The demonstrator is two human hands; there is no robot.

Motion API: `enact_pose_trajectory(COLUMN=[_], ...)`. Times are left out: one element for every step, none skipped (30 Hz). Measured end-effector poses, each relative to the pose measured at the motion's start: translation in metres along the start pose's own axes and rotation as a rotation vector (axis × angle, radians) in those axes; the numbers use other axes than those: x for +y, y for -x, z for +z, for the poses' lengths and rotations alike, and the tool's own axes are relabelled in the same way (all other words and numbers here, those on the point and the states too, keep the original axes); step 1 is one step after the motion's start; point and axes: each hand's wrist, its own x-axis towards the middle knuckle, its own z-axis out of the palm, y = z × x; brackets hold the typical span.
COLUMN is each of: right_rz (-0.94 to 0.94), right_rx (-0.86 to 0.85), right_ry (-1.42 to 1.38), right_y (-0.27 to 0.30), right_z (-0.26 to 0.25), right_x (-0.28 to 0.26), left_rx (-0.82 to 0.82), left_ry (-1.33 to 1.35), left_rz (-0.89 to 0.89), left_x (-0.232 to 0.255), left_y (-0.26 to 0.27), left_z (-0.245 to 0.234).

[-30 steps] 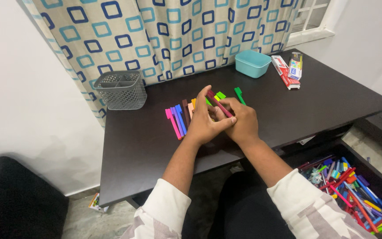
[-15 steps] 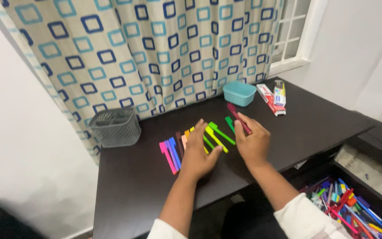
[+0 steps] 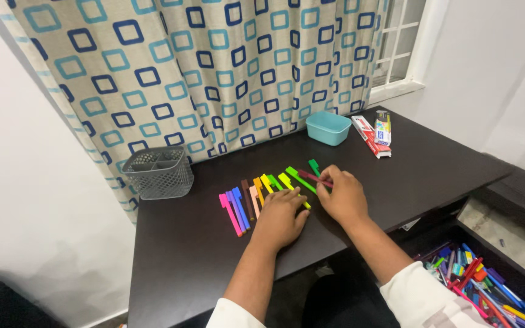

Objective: The person removes colorful markers from a drawer and arranges them in a row on the desk by color. They repeatedly reach into the drawer, select markers, and place them on the desk surface.

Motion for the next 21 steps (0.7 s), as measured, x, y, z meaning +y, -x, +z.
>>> enact_pose_trajectory(right_rz=[-0.006, -0.013, -0.017, -0.015, -0.012, -0.009, -0.051, -0.094, -0.136, -0.151, -0.167, -0.184, -0.161, -0.139, -0.117, -0.101, -0.084, -0.066, -0.077, -0.087, -0.096], right_rx=[-0.017, -0.033, -0.051, -0.065, -0.082, -0.099, -0.082, -0.065, -0.05, -0.04, -0.028, -0.016, -0.031, -0.046, -0.061, -0.082, -0.102, -0.122, -0.124, -0.125, -0.126], right_ry=[0.013, 0.025, 0.037, 0.044, 0.053, 0.063, 0.064, 0.064, 0.065, 0.069, 0.072, 0.076, 0.077, 0.078, 0.08, 0.079, 0.077, 0.075, 0.078, 0.081, 0.084], right_y=[-0.0009, -0.0005, 0.0001, -0.0005, 0.0, -0.0004, -0.0001, -0.0005, 0.0, 0.0007, 0.0002, 0.0001, 0.0, 0.0001, -0.0004, -0.0007, -0.0005, -0.0005, -0.0004, -0.0006, -0.0005], right_z=[-0.0001, -0.0001, 0.0005, 0.0009, 0.0009, 0.0015, 0.0021, 0.0023, 0.0028, 0.0035, 0.004, 0.0043, 0.0046, 0.0044, 0.0037, 0.0027, 0.002, 0.0014, 0.001, 0.0008, 0.001], right_x=[0.0001, -0.0003, -0.0012, -0.0017, -0.0014, -0.0009, 0.0001, 0.0018, 0.0033, 0.0044, 0.005, 0.0051, 0.0046, 0.0039, 0.0029, 0.0019, 0.0008, -0.0002, -0.0009, -0.0012, -0.0014], left_rx=[-0.002, -0.005, -0.009, -0.017, -0.026, -0.035, -0.031, -0.026, -0.022, -0.002, 0.021, 0.043, 0.044, 0.045, 0.047, 0.05, 0.053, 0.055, 0.06, 0.064, 0.068], left_ry=[0.002, 0.004, 0.005, 0.001, 0.001, 0.0, 0.006, 0.013, 0.02, 0.021, 0.02, 0.019, 0.014, 0.009, 0.004, -0.001, -0.006, -0.012, -0.007, -0.003, 0.001], left_rz=[-0.006, -0.012, -0.019, -0.035, -0.053, -0.071, -0.066, -0.061, -0.058, -0.058, -0.056, -0.055, -0.057, -0.059, -0.061, -0.054, -0.047, -0.039, -0.039, -0.038, -0.036], left_x=[-0.0002, 0.0002, 0.0001, 0.0001, 0.001, 0.0013, 0.0008, -0.0006, -0.0015, -0.0016, -0.0016, -0.0015, -0.0018, -0.002, -0.0022, -0.0026, -0.0032, -0.0037, -0.0039, -0.0042, -0.0045], left_y=[-0.0017, -0.0024, -0.0027, -0.004, -0.0041, -0.0045, -0.004, -0.0047, -0.0043, -0.0034, -0.0035, -0.0034, -0.0035, -0.0035, -0.0038, -0.0043, -0.0048, -0.0049, -0.0044, -0.0049, -0.0051], left_z=[0.0005, 0.0009, 0.0004, 0.0, 0.0004, 0.0004, 0.0001, -0.0006, -0.0007, 0.0001, 0.0008, 0.0015, 0.0019, 0.0023, 0.0026, 0.0027, 0.0026, 0.0025, 0.0024, 0.002, 0.0016])
